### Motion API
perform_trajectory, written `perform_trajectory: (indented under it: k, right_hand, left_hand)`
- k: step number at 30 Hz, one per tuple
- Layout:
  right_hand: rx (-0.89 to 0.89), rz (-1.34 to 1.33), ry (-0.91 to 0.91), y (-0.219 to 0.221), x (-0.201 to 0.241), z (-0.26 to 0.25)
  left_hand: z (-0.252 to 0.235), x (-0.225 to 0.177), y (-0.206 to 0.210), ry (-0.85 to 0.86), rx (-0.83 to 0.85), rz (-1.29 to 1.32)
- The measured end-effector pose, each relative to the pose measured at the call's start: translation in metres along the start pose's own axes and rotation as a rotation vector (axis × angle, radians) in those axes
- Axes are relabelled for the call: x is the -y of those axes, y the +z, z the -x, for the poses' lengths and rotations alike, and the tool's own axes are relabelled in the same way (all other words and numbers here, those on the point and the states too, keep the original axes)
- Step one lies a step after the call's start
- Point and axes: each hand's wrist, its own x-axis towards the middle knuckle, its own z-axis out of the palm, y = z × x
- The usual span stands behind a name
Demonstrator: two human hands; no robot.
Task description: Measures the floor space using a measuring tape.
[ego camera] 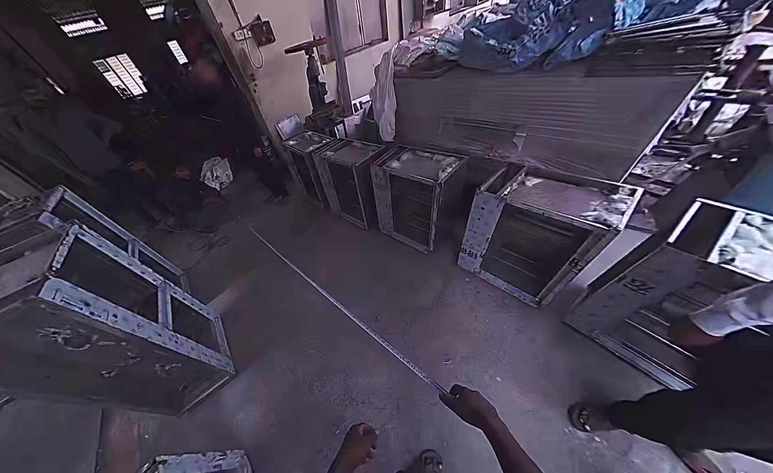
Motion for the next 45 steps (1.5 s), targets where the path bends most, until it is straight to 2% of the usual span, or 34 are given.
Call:
perform_trajectory:
  k: [7, 10, 13, 16, 19, 22, 26, 31, 34, 37, 41, 45]
  right_hand:
    - [0.026, -0.053, -0.010, 0.030, -0.040, -0.044]
    - [0.123, -0.241, -0.010, 0.071, -0.082, -0.065]
    - [0.215, -0.371, 0.030, 0.125, -0.114, -0.108]
    - [0.283, -0.505, 0.067, 0.194, -0.139, -0.148]
    - [0.324, -0.635, 0.126, 0.259, -0.163, -0.188]
    - [0.347, -0.701, 0.169, 0.328, -0.186, -0.220]
    - [0.347, -0.768, 0.250, 0.411, -0.211, -0.263]
    - [0.316, -0.771, 0.306, 0.489, -0.236, -0.311]
    - [0.300, -0.749, 0.297, 0.524, -0.249, -0.349]
    - [0.285, -0.689, 0.267, 0.560, -0.275, -0.383]
    - [0.242, -0.619, 0.253, 0.579, -0.302, -0.406]
    - [0.248, -0.587, 0.285, 0.591, -0.338, -0.406]
  left_hand:
    - [0.060, 0.082, 0.115, -0.051, -0.091, 0.130]
    - [0.076, 0.122, 0.175, -0.091, -0.133, 0.190]
    - [0.059, 0.155, 0.226, -0.111, -0.087, 0.149]
    - [0.021, 0.191, 0.261, -0.102, 0.007, 0.042]
    - [-0.037, 0.221, 0.288, -0.090, 0.120, -0.003]
    - [-0.095, 0.252, 0.299, -0.124, 0.245, -0.053]
    - [-0.168, 0.271, 0.293, -0.167, 0.346, -0.146]
    - [-0.229, 0.299, 0.290, -0.165, 0.409, -0.189]
    - [-0.243, 0.326, 0.291, -0.193, 0.397, -0.251]
    - [-0.251, 0.341, 0.301, -0.273, 0.509, -0.433]
    - [-0.253, 0.342, 0.318, -0.240, 0.578, -0.478]
    - [-0.249, 0.353, 0.329, -0.245, 0.607, -0.522]
